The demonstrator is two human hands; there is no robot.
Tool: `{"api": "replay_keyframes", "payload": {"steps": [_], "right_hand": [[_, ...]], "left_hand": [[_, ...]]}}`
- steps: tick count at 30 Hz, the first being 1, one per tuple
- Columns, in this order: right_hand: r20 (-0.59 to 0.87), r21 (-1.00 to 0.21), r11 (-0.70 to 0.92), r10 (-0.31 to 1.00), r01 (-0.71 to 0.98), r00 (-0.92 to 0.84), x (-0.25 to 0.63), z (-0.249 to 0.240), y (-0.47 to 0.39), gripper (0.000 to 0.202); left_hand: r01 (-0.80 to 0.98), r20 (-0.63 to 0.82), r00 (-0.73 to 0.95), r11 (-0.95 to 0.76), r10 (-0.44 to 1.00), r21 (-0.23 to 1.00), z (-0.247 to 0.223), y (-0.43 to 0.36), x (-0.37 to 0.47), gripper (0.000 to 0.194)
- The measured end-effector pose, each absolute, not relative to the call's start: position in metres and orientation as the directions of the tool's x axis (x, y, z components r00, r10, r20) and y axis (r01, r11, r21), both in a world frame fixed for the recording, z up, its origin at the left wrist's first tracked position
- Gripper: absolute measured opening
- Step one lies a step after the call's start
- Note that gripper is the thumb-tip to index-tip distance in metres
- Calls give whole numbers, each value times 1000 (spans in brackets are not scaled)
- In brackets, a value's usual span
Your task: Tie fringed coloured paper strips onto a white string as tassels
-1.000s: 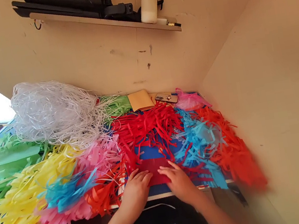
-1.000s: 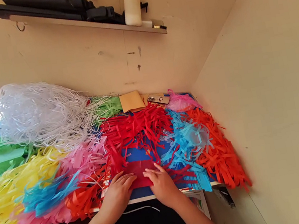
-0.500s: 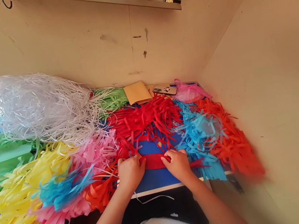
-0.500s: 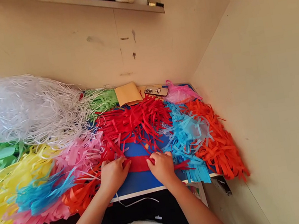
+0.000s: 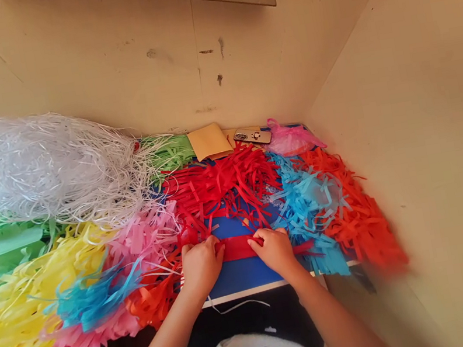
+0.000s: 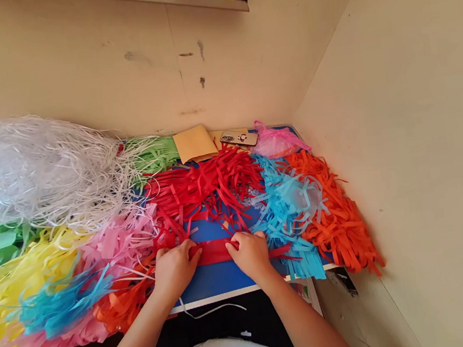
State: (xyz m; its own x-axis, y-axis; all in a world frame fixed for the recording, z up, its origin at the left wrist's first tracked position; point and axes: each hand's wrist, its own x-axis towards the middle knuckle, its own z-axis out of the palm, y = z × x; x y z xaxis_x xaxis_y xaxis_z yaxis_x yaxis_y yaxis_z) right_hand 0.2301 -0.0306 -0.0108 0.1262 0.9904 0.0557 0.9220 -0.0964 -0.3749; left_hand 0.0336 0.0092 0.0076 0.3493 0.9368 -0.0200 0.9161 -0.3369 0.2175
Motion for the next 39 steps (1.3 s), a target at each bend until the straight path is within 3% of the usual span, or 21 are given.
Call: {"api": "replay_keyframes", "payload": {"steps": [3,6,9,11,13,16,18,21,22,24,28,33,39], "right_hand": [[37,-393,-124,988,911,151,232,-10,-29,13],[128,-388,-147,969,910,211,231,-7,-37,13],[264,-384,68,964,921,38,229,-4,-51,19],[251,-385,251,955,888,-161,230,-5,-55,15],[194,-377,311,948,872,-254,233,-5,-52,10],[150,-363,287,957,887,-248,236,-2,-40,17],[155,-358,300,953,884,-261,233,3,-36,11],[168,-329,363,931,871,-325,226,5,-35,27],[165,-322,370,928,871,-333,226,4,-34,24],[153,-337,351,936,874,-317,230,0,-31,10],[108,-412,255,967,875,-231,248,-8,-17,20],[94,-389,163,986,907,-137,247,-13,-2,23],[110,-365,130,989,922,-96,241,-18,5,18]], "left_hand": [[878,117,408,-425,905,219,10,8,34,23],[731,223,609,-648,761,213,11,8,32,22],[636,200,713,-740,672,220,11,6,26,24],[628,203,718,-745,666,224,11,2,23,26],[638,217,701,-733,679,236,12,-1,23,30],[684,228,650,-689,724,239,11,-4,28,30],[712,235,623,-665,746,224,10,-5,32,28],[741,273,580,-636,768,214,7,-5,32,27],[747,285,567,-628,772,216,6,-4,30,26],[756,296,546,-613,784,231,3,-3,23,25],[780,255,509,-565,822,268,1,3,10,25],[845,237,442,-490,865,213,-2,13,15,35],[856,231,439,-482,868,186,-3,18,20,31]]}}
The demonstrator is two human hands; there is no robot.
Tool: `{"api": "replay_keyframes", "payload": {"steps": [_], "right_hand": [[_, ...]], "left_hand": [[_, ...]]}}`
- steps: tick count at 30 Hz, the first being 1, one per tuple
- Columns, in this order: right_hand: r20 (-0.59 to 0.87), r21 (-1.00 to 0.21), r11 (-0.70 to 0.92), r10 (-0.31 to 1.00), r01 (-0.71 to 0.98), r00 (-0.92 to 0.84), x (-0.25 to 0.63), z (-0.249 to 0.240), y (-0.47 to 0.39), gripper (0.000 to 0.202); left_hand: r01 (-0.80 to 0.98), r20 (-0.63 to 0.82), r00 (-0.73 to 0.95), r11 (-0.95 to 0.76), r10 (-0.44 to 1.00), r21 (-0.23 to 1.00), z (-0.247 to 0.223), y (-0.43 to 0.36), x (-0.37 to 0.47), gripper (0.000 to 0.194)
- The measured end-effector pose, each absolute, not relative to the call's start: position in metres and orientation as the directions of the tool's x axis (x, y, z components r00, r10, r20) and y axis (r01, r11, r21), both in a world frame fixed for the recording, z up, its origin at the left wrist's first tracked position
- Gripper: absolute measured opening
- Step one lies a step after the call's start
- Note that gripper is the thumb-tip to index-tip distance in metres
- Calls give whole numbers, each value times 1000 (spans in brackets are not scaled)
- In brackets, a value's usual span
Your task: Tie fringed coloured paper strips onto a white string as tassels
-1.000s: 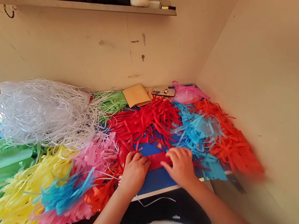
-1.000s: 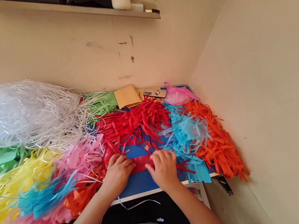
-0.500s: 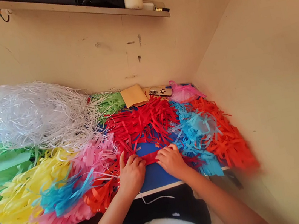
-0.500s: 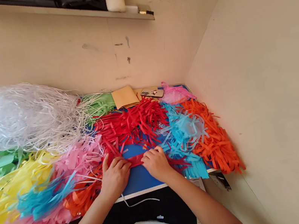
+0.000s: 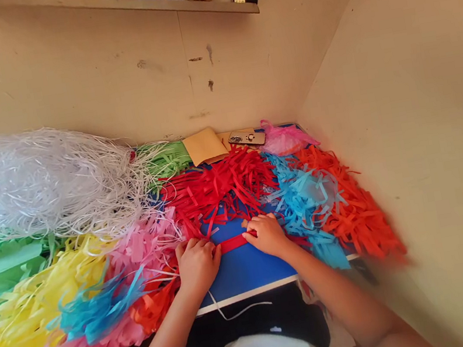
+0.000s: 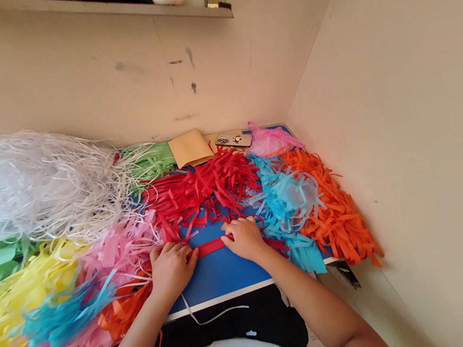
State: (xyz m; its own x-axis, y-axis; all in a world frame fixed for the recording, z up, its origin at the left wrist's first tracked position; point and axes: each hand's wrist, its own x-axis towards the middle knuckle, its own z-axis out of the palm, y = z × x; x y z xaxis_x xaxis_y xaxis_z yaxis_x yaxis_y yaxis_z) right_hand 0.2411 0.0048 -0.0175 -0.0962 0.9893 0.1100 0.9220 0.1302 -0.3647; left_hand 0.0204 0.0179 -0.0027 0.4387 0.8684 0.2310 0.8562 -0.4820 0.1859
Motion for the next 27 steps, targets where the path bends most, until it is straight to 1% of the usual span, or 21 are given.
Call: {"api": "replay_keyframes", "payload": {"steps": [2,4,6,8,10,13,17,20,21,22,25,27], "right_hand": [[131,-360,130,987,924,-88,243,-15,2,9],[179,-339,188,975,922,-133,245,-11,-4,8],[240,-272,332,932,903,-271,248,-8,-10,10],[278,-177,472,866,864,-416,250,-9,-14,9],[270,-117,524,834,844,-481,251,-10,-14,10],[243,-110,515,843,850,-479,251,-10,-7,13],[239,-116,487,860,866,-452,243,-1,-3,4],[234,-125,493,858,861,-457,233,0,-8,12],[229,-137,495,859,858,-459,232,-2,-10,10],[222,-152,491,863,858,-454,231,-6,-11,9],[209,-201,435,894,878,-396,239,-16,-11,18],[193,-225,400,912,888,-362,247,-19,-7,15]], "left_hand": [[859,247,431,-478,868,182,-1,17,20,22],[838,268,464,-517,844,176,2,15,19,15],[792,297,536,-592,790,149,3,12,19,19],[748,329,592,-653,736,115,4,8,21,21],[739,355,596,-665,720,108,4,4,24,17],[749,377,570,-650,730,128,4,3,30,15],[750,392,555,-645,734,147,2,7,34,15],[753,401,545,-640,736,151,-2,8,30,20],[752,396,545,-640,739,158,-3,8,27,21],[751,387,543,-637,746,174,-4,8,24,22],[754,346,514,-606,785,253,-8,8,11,22],[763,318,487,-573,813,298,-10,10,4,21]]}}
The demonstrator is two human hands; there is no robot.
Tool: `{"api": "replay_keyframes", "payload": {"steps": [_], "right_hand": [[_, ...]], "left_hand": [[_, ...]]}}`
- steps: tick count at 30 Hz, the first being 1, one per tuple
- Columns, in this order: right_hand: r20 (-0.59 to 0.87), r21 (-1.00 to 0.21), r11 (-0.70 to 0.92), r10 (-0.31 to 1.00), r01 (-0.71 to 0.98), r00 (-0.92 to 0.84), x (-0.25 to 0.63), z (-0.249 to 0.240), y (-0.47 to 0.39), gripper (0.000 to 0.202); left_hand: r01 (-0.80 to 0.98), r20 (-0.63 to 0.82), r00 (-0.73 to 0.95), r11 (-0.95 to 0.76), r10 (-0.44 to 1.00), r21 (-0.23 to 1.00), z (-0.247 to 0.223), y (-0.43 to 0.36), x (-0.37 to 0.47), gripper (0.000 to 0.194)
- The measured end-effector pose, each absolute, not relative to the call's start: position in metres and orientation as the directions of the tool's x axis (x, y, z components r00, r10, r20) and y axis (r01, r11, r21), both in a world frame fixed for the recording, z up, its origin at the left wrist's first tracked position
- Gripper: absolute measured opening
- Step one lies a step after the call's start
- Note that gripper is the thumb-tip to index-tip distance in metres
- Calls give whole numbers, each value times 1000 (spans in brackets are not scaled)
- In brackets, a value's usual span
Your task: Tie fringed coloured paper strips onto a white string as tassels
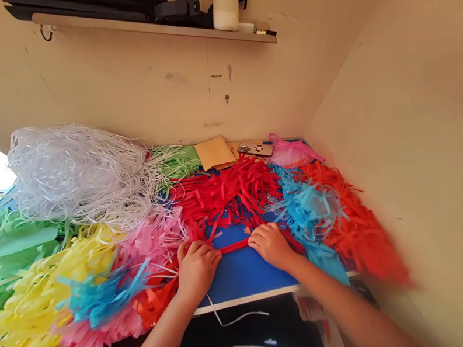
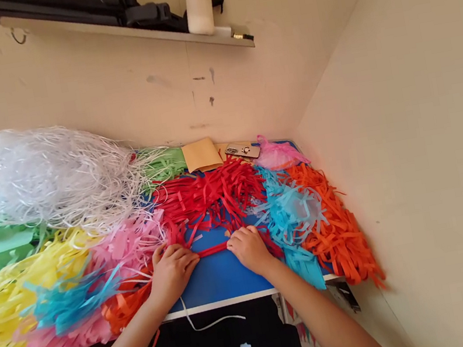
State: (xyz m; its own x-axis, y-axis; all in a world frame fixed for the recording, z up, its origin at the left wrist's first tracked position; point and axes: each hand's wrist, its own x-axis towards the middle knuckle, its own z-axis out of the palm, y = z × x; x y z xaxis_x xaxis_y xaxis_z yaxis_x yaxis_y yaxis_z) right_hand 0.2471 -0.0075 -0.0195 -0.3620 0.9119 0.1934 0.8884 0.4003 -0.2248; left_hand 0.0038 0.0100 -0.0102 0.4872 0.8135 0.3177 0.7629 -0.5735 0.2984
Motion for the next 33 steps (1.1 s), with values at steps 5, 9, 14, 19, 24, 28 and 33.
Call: {"api": "replay_keyframes", "payload": {"steps": [5,9,14,19,24,28,33], "right_hand": [[136,-273,371,928,888,-346,254,-13,4,11],[101,-304,356,934,884,-342,251,-8,10,7],[78,-325,332,943,886,-324,250,-10,16,12],[129,-303,387,922,871,-365,251,-6,12,3],[242,-128,611,783,781,-573,252,-6,8,14],[246,-59,615,773,787,-585,248,-4,13,19],[270,-41,569,798,822,-539,227,0,8,11]], "left_hand": [[787,268,457,-526,848,324,-9,17,1,26],[814,249,443,-503,861,291,-6,19,9,28],[819,242,457,-511,856,259,-5,23,11,27],[752,281,548,-611,788,246,-1,21,8,17],[697,348,630,-703,694,142,2,13,19,20],[734,381,580,-665,720,139,2,14,30,16],[745,412,555,-652,723,140,0,15,33,22]]}}
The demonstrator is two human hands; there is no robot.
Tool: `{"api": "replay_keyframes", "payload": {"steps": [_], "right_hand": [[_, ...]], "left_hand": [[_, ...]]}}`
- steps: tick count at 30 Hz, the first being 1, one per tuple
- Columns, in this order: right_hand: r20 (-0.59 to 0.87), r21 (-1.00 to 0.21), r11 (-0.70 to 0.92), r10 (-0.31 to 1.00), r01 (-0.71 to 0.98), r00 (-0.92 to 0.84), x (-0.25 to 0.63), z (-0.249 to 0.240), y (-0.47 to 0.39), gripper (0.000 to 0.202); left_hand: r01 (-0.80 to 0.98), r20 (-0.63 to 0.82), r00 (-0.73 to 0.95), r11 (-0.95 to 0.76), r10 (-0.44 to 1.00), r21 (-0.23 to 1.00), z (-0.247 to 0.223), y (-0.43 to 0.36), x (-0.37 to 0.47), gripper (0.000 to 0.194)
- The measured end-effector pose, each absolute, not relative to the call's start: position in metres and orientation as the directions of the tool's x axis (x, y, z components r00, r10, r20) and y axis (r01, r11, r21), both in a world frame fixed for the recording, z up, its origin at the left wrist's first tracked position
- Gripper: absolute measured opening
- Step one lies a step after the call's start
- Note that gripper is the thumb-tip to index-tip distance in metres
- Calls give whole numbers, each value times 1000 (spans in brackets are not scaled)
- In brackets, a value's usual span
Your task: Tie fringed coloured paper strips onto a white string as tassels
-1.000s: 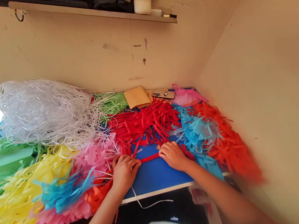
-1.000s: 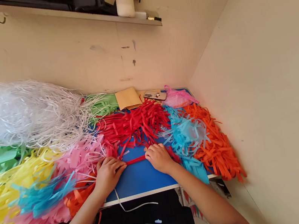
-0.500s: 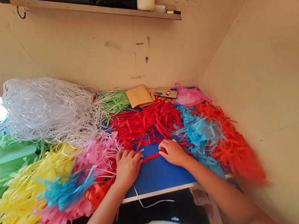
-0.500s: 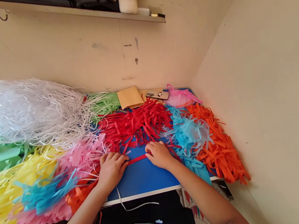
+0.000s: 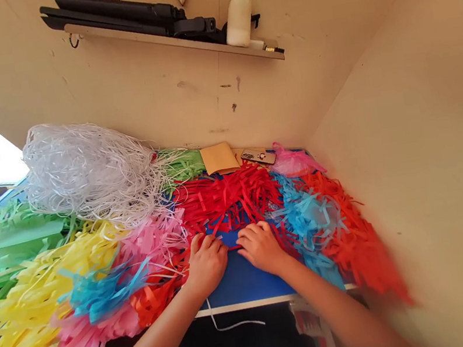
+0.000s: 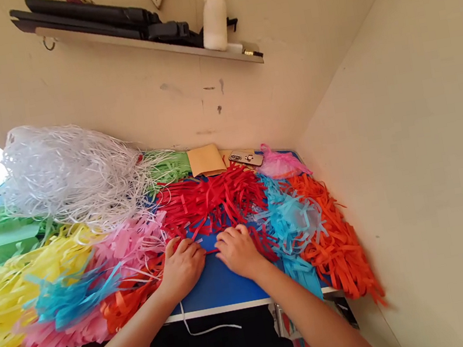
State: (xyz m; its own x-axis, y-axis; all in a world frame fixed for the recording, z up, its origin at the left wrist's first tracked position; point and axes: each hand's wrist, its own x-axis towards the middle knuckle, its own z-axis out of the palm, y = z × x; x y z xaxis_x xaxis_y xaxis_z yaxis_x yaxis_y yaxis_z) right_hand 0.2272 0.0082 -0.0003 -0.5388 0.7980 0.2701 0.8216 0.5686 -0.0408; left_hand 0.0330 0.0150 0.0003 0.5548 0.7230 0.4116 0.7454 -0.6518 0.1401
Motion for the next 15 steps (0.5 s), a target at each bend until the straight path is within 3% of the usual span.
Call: {"api": "replay_keyframes", "payload": {"steps": [5,11,15], "right_hand": [[272,-52,580,791,813,-547,221,-13,-2,23],[280,-263,508,854,820,-439,254,-20,-5,16],[247,-322,467,881,824,-403,261,-17,-3,14]], "left_hand": [[703,392,593,-690,703,173,-8,9,18,21],[649,382,596,-704,706,288,-23,15,-9,25],[658,369,567,-674,736,334,-21,16,-9,24]]}}
